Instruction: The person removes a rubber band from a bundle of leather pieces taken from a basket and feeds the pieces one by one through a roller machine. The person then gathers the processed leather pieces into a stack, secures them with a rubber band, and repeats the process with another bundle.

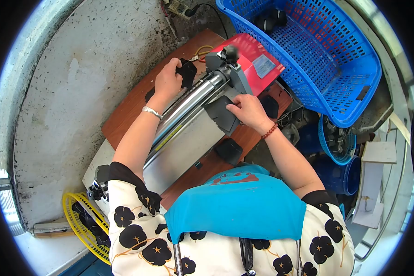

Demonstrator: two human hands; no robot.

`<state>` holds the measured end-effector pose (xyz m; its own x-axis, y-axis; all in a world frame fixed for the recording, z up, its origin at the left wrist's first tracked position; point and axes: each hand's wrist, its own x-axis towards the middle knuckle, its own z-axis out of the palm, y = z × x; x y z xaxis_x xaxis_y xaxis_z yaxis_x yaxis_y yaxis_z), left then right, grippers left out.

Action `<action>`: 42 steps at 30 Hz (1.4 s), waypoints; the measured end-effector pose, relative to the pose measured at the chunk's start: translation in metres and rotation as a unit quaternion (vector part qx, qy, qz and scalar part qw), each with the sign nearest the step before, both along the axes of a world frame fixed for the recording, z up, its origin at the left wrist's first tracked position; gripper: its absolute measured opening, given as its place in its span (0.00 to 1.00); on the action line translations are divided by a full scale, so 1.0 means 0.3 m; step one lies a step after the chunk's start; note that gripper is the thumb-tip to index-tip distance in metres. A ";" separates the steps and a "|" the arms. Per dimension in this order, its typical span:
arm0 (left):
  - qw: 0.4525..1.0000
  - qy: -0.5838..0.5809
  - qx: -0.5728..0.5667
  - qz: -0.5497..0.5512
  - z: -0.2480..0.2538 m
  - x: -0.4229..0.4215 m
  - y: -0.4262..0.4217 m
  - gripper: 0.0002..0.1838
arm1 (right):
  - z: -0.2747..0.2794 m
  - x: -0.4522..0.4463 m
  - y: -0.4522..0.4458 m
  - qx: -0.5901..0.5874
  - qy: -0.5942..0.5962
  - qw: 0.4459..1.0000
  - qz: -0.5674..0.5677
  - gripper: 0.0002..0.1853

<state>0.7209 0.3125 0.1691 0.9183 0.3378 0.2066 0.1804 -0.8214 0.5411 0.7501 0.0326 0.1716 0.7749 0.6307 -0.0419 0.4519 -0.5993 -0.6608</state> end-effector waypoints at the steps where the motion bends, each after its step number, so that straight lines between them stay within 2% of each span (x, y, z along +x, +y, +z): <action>1: 1.000 0.001 0.000 0.000 -0.003 -0.009 -0.001 0.28 | 0.003 0.010 0.008 -0.018 0.002 1.000 -0.005 0.18; 3: 0.962 -0.096 0.211 -0.148 0.060 -0.042 -0.037 0.29 | 0.019 0.030 0.036 -0.034 0.003 0.999 -0.010 0.18; 4: 0.971 -0.017 0.168 -0.169 0.055 -0.041 -0.042 0.25 | 0.026 0.036 0.052 -0.039 0.000 0.999 -0.011 0.18; 5: 0.971 -0.016 0.169 -0.170 0.033 -0.025 -0.032 0.25 | 0.029 0.038 0.066 -0.044 -0.003 0.999 -0.014 0.18; 7: 0.954 0.180 0.017 -0.239 -0.008 0.026 -0.007 0.14 | 0.004 0.037 0.089 -0.028 -0.022 0.999 -0.023 0.18; 8: 0.952 0.223 -0.045 -0.206 0.004 0.038 -0.013 0.10 | 0.003 0.037 0.098 -0.012 -0.042 0.998 -0.034 0.18; 9: 0.952 0.223 -0.043 -0.206 0.015 0.037 -0.011 0.10 | 0.006 0.035 0.093 -0.011 -0.042 0.998 -0.035 0.18; 11: 0.962 0.203 -0.112 -0.145 0.029 0.030 -0.004 0.12 | 0.017 0.021 0.066 -0.005 -0.012 1.000 -0.028 0.19; 12: 0.969 0.202 -0.112 -0.085 0.026 0.029 0.006 0.14 | 0.011 0.014 0.049 -0.006 -0.011 1.000 -0.028 0.19; 13: 0.969 0.202 -0.113 -0.085 0.020 0.023 0.018 0.14 | 0.002 0.010 0.028 0.020 0.014 0.999 -0.030 0.18; 15: 0.998 0.035 -0.036 -0.045 0.033 0.004 0.014 0.17 | -0.013 0.007 0.012 0.043 0.038 0.998 -0.031 0.17; 17: 0.999 0.041 -0.020 -0.025 0.044 -0.016 0.002 0.19 | -0.030 -0.001 0.017 0.090 0.016 0.995 -0.036 0.14; 18: 0.993 -0.017 0.085 -0.076 0.047 -0.025 -0.004 0.19 | -0.035 -0.001 0.028 0.090 0.016 0.995 -0.033 0.14; 19: 0.971 -0.073 0.190 -0.127 0.053 -0.035 -0.014 0.19 | -0.039 0.001 0.044 0.101 -0.042 0.994 -0.027 0.13; 20: 0.967 -0.037 0.198 -0.156 0.073 -0.046 -0.042 0.18 | -0.040 0.003 0.059 0.112 -0.100 0.989 -0.020 0.13; 21: 0.967 -0.037 0.199 -0.153 0.061 -0.041 -0.041 0.18 | -0.038 0.008 0.073 0.113 -0.100 0.988 -0.017 0.13; 23: 0.961 0.151 0.067 -0.222 0.019 -0.009 -0.031 0.13 | -0.032 0.025 0.096 0.116 -0.220 0.968 0.037 0.13; 24: 0.959 0.140 0.000 -0.245 0.008 0.009 -0.028 0.13 | -0.041 0.034 0.102 0.117 -0.221 0.967 0.038 0.13; 25: 0.960 0.139 0.001 -0.244 0.004 0.033 -0.014 0.13 | -0.062 0.040 0.106 0.118 -0.247 0.961 0.043 0.12; 27: 0.918 0.255 -0.020 -0.304 0.068 0.063 -0.022 0.17 | -0.056 0.040 0.105 0.119 -0.274 0.953 0.050 0.12; 32: 0.919 0.307 -0.033 -0.244 0.044 0.071 -0.037 0.19 | -0.014 -0.007 0.049 0.123 -0.189 0.973 0.045 0.08; 34: 0.943 0.209 -0.014 -0.259 0.012 0.049 -0.027 0.21 | -0.031 -0.025 0.041 0.126 -0.192 0.972 0.045 0.07; 36: 0.956 0.184 -0.025 -0.228 -0.002 0.020 -0.043 0.22 | -0.046 -0.033 0.038 0.129 -0.194 0.972 0.041 0.06; 38: 0.967 0.158 -0.031 -0.196 0.009 0.013 -0.046 0.24 | -0.046 -0.031 0.053 0.099 -0.228 0.968 0.032 0.06; 39: 0.959 0.193 -0.029 -0.205 0.022 0.017 -0.044 0.24 | -0.039 -0.036 0.052 0.102 -0.229 0.968 0.032 0.06; 42: 0.949 0.230 -0.030 -0.214 0.039 0.024 -0.040 0.24 | -0.031 -0.086 0.012 0.107 -0.316 0.934 0.129 0.08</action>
<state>0.7280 0.3005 0.1807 0.9625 -0.0883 -0.2565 0.0650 -0.8431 0.5338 0.7242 0.0361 0.1622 0.4228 0.7420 0.5203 0.9035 -0.3010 -0.3050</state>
